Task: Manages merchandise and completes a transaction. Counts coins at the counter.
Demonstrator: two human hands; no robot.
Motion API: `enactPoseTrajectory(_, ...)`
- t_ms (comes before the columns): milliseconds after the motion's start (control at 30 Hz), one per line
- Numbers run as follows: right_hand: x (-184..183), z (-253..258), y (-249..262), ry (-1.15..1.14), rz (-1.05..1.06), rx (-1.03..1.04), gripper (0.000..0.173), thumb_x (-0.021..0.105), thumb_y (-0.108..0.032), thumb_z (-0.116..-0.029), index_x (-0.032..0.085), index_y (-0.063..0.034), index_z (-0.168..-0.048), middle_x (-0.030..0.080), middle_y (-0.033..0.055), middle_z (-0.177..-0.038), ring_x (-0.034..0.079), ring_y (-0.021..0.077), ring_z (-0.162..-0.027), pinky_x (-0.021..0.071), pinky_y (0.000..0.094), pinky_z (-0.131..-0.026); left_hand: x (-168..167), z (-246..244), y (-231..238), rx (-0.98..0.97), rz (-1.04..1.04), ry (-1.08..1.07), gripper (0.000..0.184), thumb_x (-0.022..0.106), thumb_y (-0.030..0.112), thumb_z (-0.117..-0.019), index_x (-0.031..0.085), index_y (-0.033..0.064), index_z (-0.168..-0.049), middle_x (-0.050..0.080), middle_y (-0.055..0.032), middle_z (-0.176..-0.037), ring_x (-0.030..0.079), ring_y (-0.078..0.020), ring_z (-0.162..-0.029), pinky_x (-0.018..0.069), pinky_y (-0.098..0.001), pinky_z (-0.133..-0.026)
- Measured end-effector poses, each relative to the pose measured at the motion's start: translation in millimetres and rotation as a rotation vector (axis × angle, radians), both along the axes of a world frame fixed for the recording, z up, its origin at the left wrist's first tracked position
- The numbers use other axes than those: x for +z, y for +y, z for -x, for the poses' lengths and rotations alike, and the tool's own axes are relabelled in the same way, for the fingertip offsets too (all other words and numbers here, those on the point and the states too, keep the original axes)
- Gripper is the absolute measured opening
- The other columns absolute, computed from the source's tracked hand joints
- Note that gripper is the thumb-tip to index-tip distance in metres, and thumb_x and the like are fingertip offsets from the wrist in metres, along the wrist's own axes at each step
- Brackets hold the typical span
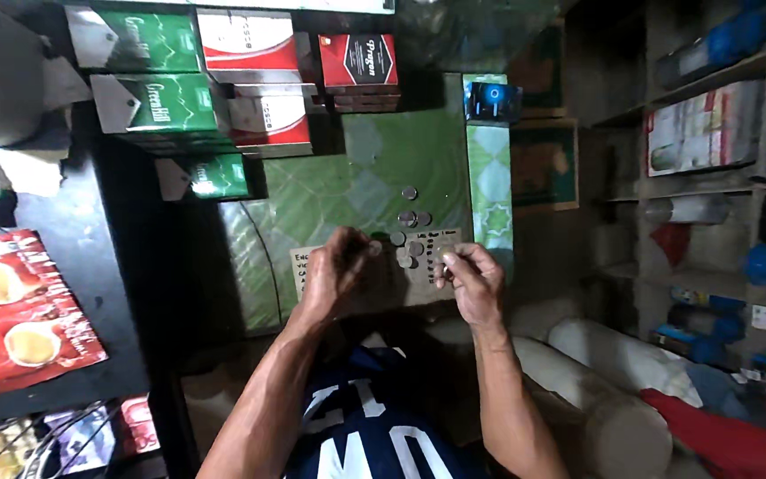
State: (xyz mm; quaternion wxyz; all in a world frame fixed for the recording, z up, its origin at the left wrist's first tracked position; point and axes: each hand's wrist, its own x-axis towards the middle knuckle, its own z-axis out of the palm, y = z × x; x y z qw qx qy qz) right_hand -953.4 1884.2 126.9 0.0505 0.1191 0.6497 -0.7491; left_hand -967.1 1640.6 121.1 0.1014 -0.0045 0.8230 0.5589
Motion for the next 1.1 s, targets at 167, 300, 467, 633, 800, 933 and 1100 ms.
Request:
enactPoseTrajectory(167,2,38,6,0.044,0.051,0.131,0.024,0.049,-0.013,-0.0987,0.068,-0.0079,-0.114,0.069,0.0029,-0.09,0.065,0.0103,-0.066,0.0573,0.0251,-0.056,4,-20,-8,0.201,-0.321,-0.207,0.021,0.07,0.011,-0.0966,0.068,0.0065,-0.117,0.076,-0.0009,-0.096,0.072,-0.0094,-0.079,0.0622,-0.0271,-0.072)
enactPoseTrajectory(300,17,70,-20,-0.015,-0.646,0.298,0.021,0.072,-0.015,-0.0947,0.068,-0.0021,-0.11,0.068,0.0069,-0.085,0.063,0.012,-0.064,0.0555,0.0284,-0.058,5,-17,-13,0.246,-0.353,-0.283,0.019,0.067,0.01,-0.0988,0.068,0.0061,-0.117,0.076,-0.003,-0.093,0.073,-0.0113,-0.075,0.0627,-0.027,-0.068)
enactPoseTrajectory(467,25,78,-49,-0.023,-1.117,0.484,0.027,0.072,-0.02,-0.0968,0.064,-0.0003,-0.115,0.067,0.0175,-0.085,0.067,0.034,-0.075,0.0556,0.0528,-0.069,-1,-17,-16,0.249,-0.384,-0.287,0.02,0.065,0.012,-0.1006,0.067,0.0055,-0.119,0.076,-0.0046,-0.093,0.073,-0.0132,-0.073,0.0623,-0.0287,-0.064)
enactPoseTrajectory(633,24,69,-44,-0.003,-0.911,0.445,0.017,0.067,-0.021,-0.1008,0.069,-0.0043,-0.104,0.067,0.0121,-0.084,0.063,0.0227,-0.068,0.0539,0.0411,-0.063,1,-17,-15,0.249,-0.388,-0.265,0.018,0.066,0.011,-0.0999,0.068,0.0062,-0.118,0.076,-0.0033,-0.091,0.072,-0.0116,-0.073,0.0618,-0.0274,-0.066)
enactPoseTrajectory(800,26,36,-40,-0.214,-0.474,0.224,0.021,0.056,-0.015,-0.1056,0.071,0.0003,-0.105,0.07,0.0051,-0.08,0.057,0.0067,-0.052,0.0495,0.0211,-0.046,0,-18,-15,0.245,-0.409,-0.248,0.019,0.066,0.009,-0.0995,0.067,0.0053,-0.118,0.076,-0.0039,-0.093,0.074,-0.0129,-0.075,0.0632,-0.0283,-0.069)
enactPoseTrajectory(933,24,12,-47,-0.242,-0.3,0.119,0.021,0.055,-0.01,-0.105,0.071,0.003,-0.105,0.074,0.0083,-0.085,0.068,0.0122,-0.06,0.0577,0.0255,-0.052,-2,-18,-15,0.219,-0.395,-0.228,0.019,0.066,0.01,-0.0995,0.067,0.0056,-0.118,0.076,-0.0041,-0.095,0.074,-0.0129,-0.077,0.0634,-0.0282,-0.069)
enactPoseTrajectory(1100,16,-22,-56,-0.17,-0.046,0.121,0.018,0.052,-0.004,-0.1019,0.067,0.0052,-0.105,0.075,0.0121,-0.09,0.073,0.0182,-0.067,0.063,0.031,-0.058,14,-38,-6,0.162,-0.374,-0.128,0.018,0.068,0.008,-0.0974,0.071,0.0032,-0.114,0.076,-0.0035,-0.099,0.074,-0.0128,-0.085,0.0638,-0.0309,-0.079)
